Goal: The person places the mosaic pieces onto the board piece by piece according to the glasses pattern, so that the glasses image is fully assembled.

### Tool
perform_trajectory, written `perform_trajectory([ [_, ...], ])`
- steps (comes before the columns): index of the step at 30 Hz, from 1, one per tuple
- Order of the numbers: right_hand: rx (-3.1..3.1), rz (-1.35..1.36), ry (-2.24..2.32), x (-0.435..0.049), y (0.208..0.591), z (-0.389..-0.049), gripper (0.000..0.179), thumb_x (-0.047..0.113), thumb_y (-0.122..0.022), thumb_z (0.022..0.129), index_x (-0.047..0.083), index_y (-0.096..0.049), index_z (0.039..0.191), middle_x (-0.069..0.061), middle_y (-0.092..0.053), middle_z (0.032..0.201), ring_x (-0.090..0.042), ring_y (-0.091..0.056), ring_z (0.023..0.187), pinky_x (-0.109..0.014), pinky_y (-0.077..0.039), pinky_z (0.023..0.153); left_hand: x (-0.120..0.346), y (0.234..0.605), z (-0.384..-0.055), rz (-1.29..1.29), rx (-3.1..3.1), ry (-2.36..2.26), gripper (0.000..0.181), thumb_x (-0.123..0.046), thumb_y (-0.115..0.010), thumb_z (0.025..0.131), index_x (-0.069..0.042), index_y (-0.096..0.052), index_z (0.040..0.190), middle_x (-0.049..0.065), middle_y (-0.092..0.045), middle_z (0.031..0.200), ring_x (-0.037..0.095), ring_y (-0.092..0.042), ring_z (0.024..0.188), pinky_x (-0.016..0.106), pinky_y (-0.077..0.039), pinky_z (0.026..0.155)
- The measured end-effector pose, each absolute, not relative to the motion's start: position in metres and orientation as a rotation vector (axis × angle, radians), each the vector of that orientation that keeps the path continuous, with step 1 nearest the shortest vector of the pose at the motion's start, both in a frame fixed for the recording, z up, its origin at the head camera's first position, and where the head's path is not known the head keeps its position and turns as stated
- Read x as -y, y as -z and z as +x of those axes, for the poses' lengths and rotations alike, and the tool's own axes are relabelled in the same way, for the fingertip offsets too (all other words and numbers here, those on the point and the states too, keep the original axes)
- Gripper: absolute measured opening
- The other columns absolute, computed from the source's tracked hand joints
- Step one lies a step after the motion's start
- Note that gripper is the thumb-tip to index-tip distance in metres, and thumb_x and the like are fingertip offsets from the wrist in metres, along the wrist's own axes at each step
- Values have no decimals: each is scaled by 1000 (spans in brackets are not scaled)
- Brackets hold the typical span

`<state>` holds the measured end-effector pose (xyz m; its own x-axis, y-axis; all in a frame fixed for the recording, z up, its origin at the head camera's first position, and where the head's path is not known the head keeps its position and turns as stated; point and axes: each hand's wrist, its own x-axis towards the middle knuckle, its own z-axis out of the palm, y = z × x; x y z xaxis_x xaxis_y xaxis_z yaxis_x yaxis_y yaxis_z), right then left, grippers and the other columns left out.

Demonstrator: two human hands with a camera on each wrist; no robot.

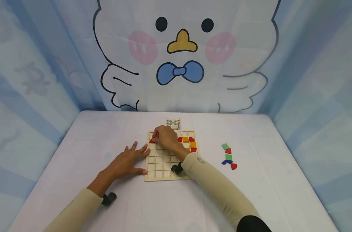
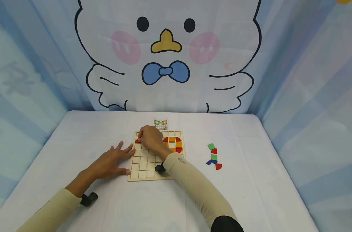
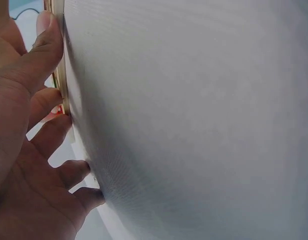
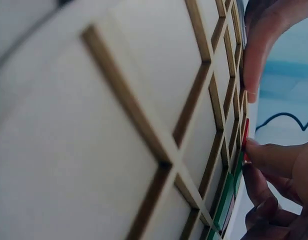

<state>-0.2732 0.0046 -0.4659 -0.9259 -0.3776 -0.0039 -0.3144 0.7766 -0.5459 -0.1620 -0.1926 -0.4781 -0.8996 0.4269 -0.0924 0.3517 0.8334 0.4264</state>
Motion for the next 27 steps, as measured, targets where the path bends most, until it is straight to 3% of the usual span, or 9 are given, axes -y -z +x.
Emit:
perform_trajectory([
  [6, -2844, -573, 893, -12, 465, -266, 13, 18, -84, 92, 20, -78, 104, 4, -73, 86, -11, -62, 72, -25, -47, 58, 191, 479, -161, 604, -2826, -598, 93, -48, -89, 81, -16, -50, 159, 9, -38, 171, 55, -19, 160, 78, -22, 123],
  [14, -2810, -627, 1041, -43, 451, -248, 17, 18, -84, 93, 16, -78, 109, 0, -75, 93, -17, -65, 78, -26, -46, 58, 189, 477, -160, 564, -2819, -589, 94, -50, -89, 81, -18, -49, 159, 8, -37, 172, 54, -18, 161, 76, -22, 124],
  [23, -2867, -549, 1101, -102, 433, -236, 19, 18, -82, 94, 15, -78, 112, -1, -74, 93, -20, -55, 71, -27, -37, 52, 188, 475, -160, 544, -2832, -582, 95, -48, -90, 81, -17, -48, 160, 8, -37, 171, 53, -18, 161, 74, -21, 126],
  [27, -2930, -397, 1043, -133, 431, -232, 19, 19, -82, 94, 18, -78, 113, -1, -74, 96, -21, -55, 80, -30, -43, 63, 188, 476, -160, 542, -2834, -583, 95, -48, -90, 81, -18, -48, 160, 8, -37, 171, 53, -18, 161, 73, -20, 127],
])
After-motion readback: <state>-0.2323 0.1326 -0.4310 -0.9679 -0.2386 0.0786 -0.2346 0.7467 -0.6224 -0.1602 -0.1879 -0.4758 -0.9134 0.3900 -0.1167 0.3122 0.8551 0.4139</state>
